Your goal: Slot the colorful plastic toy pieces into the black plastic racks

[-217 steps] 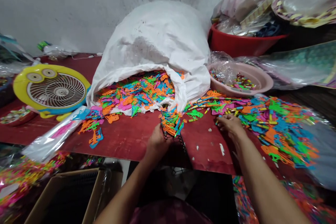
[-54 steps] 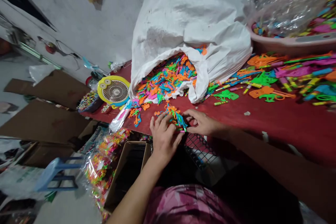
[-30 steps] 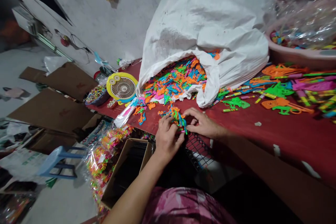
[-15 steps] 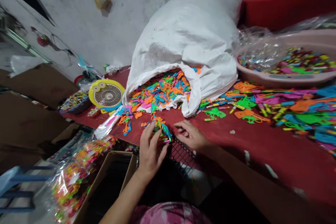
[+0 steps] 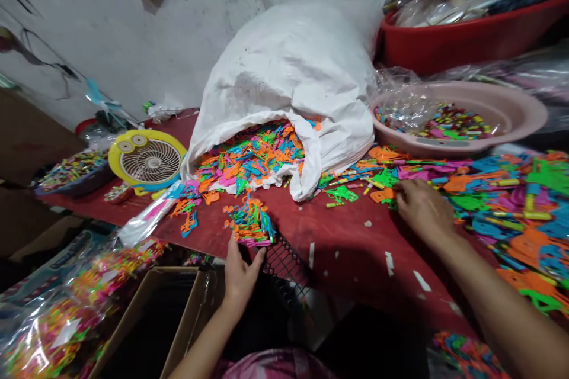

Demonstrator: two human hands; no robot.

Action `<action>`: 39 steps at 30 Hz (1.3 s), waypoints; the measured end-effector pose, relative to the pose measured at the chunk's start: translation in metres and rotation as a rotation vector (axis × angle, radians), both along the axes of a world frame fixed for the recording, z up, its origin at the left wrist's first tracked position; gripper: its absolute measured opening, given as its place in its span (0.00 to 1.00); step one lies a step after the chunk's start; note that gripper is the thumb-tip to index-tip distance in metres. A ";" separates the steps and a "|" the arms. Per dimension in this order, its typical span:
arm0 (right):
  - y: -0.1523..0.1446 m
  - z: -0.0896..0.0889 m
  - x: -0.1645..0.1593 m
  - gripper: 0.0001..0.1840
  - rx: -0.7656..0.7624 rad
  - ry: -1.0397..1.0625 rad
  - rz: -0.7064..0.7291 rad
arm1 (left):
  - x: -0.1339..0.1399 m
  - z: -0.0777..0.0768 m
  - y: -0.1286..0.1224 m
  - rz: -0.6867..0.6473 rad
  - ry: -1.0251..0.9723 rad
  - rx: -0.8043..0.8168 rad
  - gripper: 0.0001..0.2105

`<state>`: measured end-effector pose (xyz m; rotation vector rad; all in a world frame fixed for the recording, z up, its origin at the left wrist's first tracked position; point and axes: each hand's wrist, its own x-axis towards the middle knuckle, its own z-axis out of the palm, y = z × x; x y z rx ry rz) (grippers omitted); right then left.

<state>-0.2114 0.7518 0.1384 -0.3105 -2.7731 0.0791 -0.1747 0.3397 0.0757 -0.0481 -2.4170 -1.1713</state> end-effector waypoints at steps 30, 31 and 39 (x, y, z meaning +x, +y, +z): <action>-0.043 -0.018 0.016 0.23 -0.045 -0.161 0.575 | -0.079 0.007 0.006 -0.622 -0.228 0.090 0.21; -0.041 -0.018 0.012 0.22 -0.030 -0.144 0.591 | -0.081 0.007 0.007 -0.643 -0.224 0.093 0.21; -0.036 -0.019 -0.020 0.20 0.185 -0.205 0.570 | -0.087 0.012 0.009 -0.781 -0.194 0.075 0.16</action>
